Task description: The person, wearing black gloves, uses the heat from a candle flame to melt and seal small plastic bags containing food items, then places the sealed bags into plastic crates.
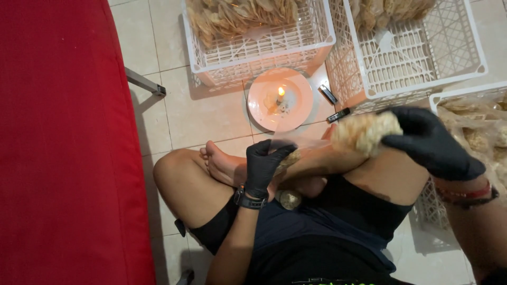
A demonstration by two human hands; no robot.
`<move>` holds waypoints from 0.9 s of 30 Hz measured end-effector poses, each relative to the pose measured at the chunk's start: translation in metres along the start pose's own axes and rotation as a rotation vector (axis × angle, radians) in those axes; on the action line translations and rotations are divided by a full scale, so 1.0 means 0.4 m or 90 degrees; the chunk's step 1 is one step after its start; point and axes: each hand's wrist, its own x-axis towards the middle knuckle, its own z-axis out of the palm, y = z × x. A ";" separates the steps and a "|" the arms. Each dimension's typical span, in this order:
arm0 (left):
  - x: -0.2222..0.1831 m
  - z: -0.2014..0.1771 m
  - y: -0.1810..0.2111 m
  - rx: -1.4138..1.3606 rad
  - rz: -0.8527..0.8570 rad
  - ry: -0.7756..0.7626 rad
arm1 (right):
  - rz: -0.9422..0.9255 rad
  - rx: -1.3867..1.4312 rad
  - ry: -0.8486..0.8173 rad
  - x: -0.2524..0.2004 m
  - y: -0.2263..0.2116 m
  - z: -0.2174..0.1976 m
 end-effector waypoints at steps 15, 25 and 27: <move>-0.007 -0.013 0.039 0.109 0.079 -0.118 | -0.058 -0.231 -0.263 0.139 -0.279 0.078; 0.000 -0.005 -0.073 0.133 0.085 -0.141 | -0.130 -0.338 -0.401 0.186 -0.280 0.088; -0.003 0.002 -0.082 0.055 0.114 -0.157 | -0.096 -0.368 -0.454 0.196 -0.265 0.096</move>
